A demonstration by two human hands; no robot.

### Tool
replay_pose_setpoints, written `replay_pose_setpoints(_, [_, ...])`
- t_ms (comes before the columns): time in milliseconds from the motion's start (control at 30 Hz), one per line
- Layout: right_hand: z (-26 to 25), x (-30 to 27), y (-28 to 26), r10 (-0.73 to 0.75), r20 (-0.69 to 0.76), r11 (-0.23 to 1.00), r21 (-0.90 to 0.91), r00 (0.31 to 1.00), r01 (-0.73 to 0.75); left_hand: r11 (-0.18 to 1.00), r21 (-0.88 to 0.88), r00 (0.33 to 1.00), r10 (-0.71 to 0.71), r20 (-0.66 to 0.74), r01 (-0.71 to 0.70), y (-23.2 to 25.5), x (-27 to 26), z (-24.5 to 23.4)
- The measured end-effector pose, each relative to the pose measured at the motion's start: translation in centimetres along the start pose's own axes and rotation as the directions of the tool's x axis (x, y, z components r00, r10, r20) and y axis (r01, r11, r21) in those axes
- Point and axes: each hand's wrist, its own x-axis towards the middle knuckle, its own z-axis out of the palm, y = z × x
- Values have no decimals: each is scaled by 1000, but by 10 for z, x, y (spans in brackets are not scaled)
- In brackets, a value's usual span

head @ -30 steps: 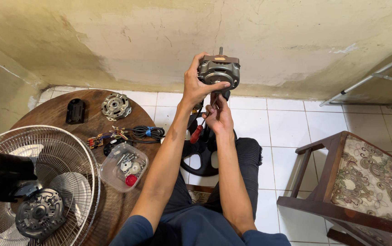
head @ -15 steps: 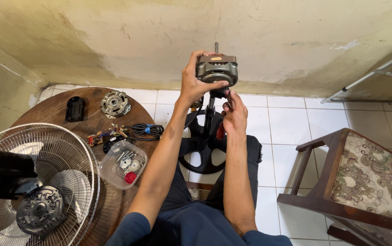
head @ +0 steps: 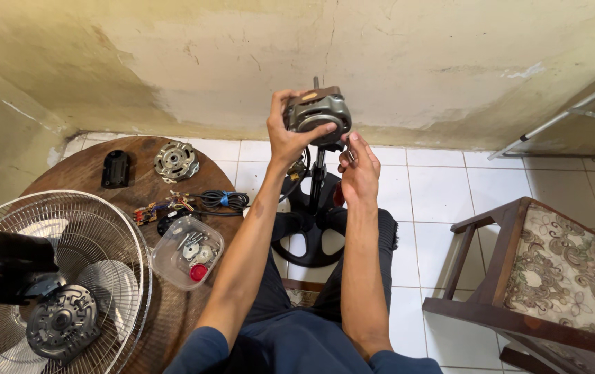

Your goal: The person disassembles a fan motor using a screwdriver, removes the rotor and stator, and places the parts on a nearby table. The person then reassembles the motor components and secures them with screws.

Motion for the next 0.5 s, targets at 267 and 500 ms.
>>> replay_pose_setpoints(267, [1,-2,3,14,26,1000,20,1000,-14,994,-103,993,-44,-113,33,-11,-17,-2])
replay_pose_setpoints(500, [1,1,5,18,15,1000,16,1000,-18,993,-115,998,-32,-55,25,-11,-14,-6])
